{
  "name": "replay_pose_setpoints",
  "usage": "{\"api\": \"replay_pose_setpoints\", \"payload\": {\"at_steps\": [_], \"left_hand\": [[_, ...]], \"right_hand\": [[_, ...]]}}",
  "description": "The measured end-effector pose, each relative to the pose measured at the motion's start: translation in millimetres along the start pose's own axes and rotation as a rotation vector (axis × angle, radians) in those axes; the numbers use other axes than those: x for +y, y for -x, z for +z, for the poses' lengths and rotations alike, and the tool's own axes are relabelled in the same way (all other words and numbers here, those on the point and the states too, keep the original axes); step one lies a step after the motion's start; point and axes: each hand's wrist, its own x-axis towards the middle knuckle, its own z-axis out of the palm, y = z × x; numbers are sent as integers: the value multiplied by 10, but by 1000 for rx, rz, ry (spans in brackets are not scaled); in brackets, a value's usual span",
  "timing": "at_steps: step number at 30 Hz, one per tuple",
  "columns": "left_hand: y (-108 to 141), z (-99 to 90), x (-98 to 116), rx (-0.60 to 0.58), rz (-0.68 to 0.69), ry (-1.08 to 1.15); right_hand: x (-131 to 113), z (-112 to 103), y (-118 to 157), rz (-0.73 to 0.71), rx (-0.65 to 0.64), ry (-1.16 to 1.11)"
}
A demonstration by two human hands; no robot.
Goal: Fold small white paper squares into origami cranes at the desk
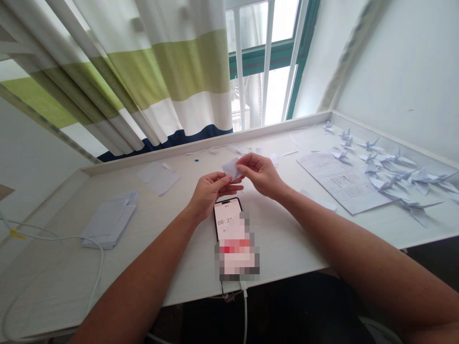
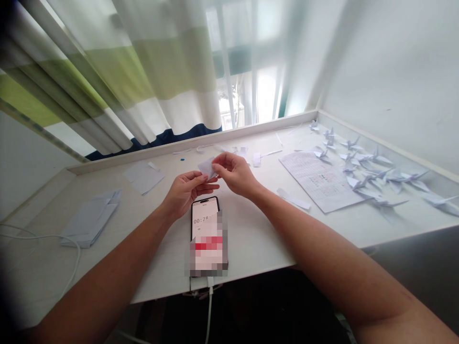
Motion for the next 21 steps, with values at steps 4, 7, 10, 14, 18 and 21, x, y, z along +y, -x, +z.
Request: {"api": "replay_pose_setpoints", "payload": {"at_steps": [4, 7, 10, 14, 18, 21], "left_hand": [[-11, -22, 27, 19, 6, 16], [-20, -28, 44, 23, 4, 27], [-22, -23, 52, -5, -10, 36], [-22, -14, 50, 4, 9, 7], [-24, -9, 33, 34, 51, -58], [-25, -8, 16, 35, 59, -76]], "right_hand": [[-10, -45, -5, -12, -106, 52], [-7, -57, -17, -3, -113, 75], [-14, -50, -23, 8, -103, 53], [-24, -26, -14, 27, -73, 63], [-9, -2, -2, 67, -37, 95], [-3, 6, -1, 82, -27, 114]]}}
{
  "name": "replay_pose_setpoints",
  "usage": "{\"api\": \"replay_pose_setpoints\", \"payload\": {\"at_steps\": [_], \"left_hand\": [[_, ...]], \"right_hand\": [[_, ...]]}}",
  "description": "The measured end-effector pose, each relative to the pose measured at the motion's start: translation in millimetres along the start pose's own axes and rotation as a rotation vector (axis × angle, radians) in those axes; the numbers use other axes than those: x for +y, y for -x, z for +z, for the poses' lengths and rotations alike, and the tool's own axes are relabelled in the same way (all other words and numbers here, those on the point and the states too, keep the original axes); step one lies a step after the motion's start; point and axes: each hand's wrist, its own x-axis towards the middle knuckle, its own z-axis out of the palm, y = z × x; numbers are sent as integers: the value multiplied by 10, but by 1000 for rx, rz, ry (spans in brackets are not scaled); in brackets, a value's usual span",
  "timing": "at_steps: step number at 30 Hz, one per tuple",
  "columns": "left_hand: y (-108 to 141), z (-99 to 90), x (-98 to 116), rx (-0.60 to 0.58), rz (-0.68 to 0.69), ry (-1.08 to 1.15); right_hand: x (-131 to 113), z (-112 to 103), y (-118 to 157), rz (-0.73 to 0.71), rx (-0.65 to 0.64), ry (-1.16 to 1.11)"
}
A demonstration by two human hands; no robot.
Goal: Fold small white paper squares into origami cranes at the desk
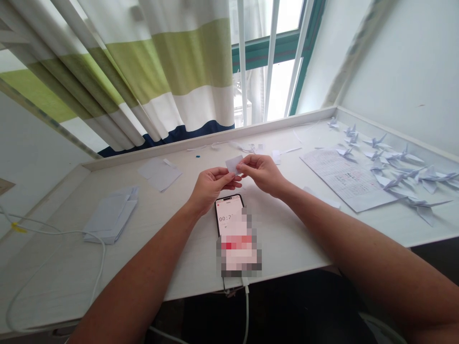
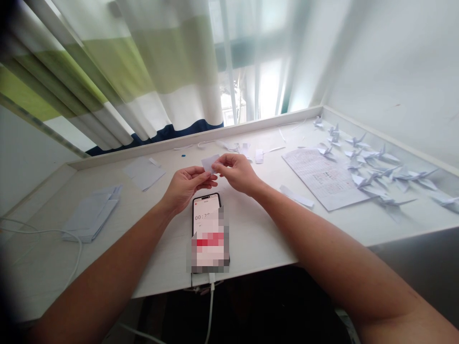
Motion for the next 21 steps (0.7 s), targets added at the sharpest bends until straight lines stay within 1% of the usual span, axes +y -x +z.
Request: {"api": "replay_pose_setpoints", "payload": {"at_steps": [7, 10, 15, 21], "left_hand": [[6, 5, -2, -1, 0, 3], [8, -2, 9, 1, -4, 16], [2, -38, -1, -14, -5, -2], [-7, -53, -2, -10, -19, -31]], "right_hand": [[-29, -7, -3, -38, 7, 94], [-30, 4, 5, -32, 13, 39], [-26, 61, 32, 37, 47, -62], [-20, 108, 36, 85, 49, -183]]}}
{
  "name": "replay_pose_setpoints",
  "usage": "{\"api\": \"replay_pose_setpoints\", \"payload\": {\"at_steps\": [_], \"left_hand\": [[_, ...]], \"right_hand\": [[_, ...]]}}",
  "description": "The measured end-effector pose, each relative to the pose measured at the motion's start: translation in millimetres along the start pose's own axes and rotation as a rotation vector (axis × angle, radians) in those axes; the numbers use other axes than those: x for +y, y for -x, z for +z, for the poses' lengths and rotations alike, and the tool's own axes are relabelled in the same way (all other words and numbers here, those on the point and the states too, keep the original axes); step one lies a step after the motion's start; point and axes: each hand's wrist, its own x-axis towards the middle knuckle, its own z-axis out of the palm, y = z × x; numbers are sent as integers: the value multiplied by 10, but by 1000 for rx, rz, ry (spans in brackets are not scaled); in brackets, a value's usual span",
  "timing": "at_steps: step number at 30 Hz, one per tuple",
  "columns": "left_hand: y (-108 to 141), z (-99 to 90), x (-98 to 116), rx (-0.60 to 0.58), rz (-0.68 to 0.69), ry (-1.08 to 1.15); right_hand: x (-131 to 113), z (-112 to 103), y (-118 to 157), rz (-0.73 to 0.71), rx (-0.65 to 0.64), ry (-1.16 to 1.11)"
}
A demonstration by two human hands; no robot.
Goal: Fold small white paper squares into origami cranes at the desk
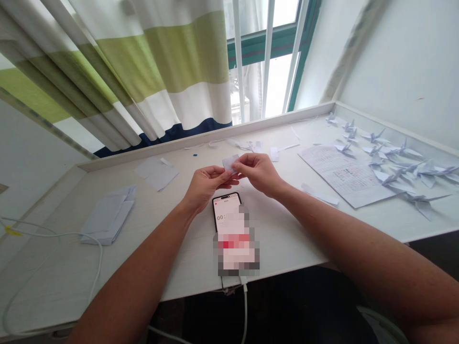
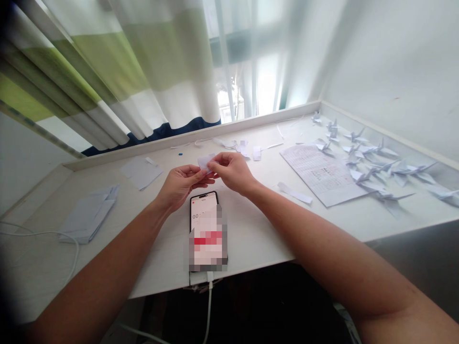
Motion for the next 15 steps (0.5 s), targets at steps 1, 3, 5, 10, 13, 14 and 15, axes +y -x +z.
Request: {"api": "replay_pose_setpoints", "payload": {"at_steps": [1, 3, 5, 10, 13, 14, 15], "left_hand": [[-1, -1, 3, 1, -3, -5], [1, -4, 10, -6, -5, -16], [6, -9, 19, -18, -11, -36], [26, 0, 37, -20, -35, -77], [28, 14, 39, 8, -23, -46], [27, 18, 38, 17, -11, -30], [26, 20, 36, 21, 2, -16]], "right_hand": [[1, 0, 0, 5, 1, -6], [5, -2, 1, 14, -1, -2], [13, -3, 3, 19, 8, 7], [30, -2, 4, 20, 39, -19], [17, -18, -5, 19, 16, -43], [10, -25, -8, 15, 6, -51], [3, -31, -11, 11, -1, -58]]}}
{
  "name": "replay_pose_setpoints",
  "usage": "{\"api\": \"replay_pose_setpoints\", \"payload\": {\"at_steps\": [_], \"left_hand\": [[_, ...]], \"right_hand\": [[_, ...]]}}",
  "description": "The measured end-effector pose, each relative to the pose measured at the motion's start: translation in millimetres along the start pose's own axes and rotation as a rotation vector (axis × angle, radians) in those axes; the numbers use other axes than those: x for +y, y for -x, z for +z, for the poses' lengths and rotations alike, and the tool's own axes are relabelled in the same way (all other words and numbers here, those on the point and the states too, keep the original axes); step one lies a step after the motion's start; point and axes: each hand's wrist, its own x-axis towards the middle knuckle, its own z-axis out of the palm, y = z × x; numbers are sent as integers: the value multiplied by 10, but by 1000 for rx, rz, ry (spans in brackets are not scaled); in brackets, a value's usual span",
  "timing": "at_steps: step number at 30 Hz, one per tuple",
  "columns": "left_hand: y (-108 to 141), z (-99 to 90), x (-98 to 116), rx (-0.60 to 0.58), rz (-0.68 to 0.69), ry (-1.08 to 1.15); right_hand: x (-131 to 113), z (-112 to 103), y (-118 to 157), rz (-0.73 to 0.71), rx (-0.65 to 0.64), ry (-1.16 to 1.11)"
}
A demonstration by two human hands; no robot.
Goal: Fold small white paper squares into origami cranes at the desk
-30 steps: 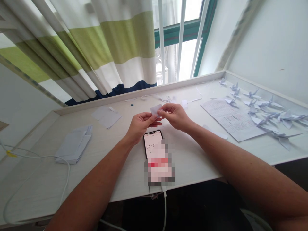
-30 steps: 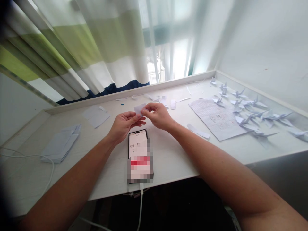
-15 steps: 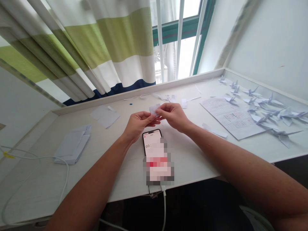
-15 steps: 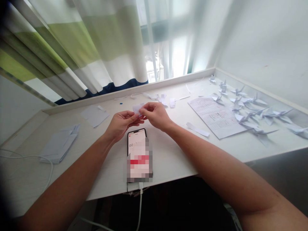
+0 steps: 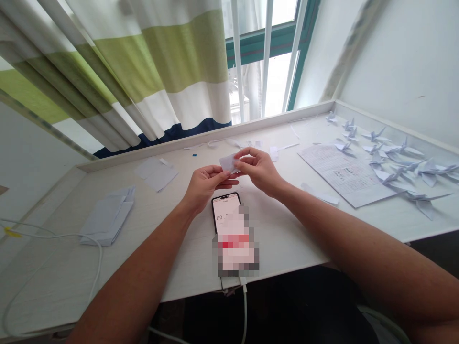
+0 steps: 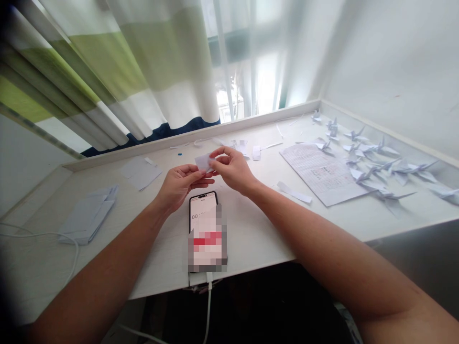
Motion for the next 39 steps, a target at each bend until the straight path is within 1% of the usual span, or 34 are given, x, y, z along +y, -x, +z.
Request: {"api": "replay_pose_setpoints", "payload": {"at_steps": [5, 8, 13, 17, 22, 27, 30, 35, 39], "left_hand": [[-6, 5, -10, -6, 40, 16], [-2, 12, -19, -5, 43, 12], [8, 20, -31, -22, 25, 8], [0, 0, -41, -34, -11, 21], [-10, -33, -54, -80, -44, 38], [13, -21, -28, -98, -31, 25], [27, 9, -12, -90, -3, -8], [36, 55, -6, -29, 27, -61], [38, 58, 4, -42, 36, -61]], "right_hand": [[-32, -7, 9, -36, 19, -3], [-38, 2, 25, -66, 2, 15], [-10, 7, 24, -109, 14, 75], [21, 8, 15, -103, 21, 62], [22, 20, 19, -153, 39, 62], [19, 24, 20, -153, 42, 67], [29, 21, 12, -157, 37, 87], [40, 13, 3, -164, 27, 115], [35, 17, 7, -160, 27, 111]]}}
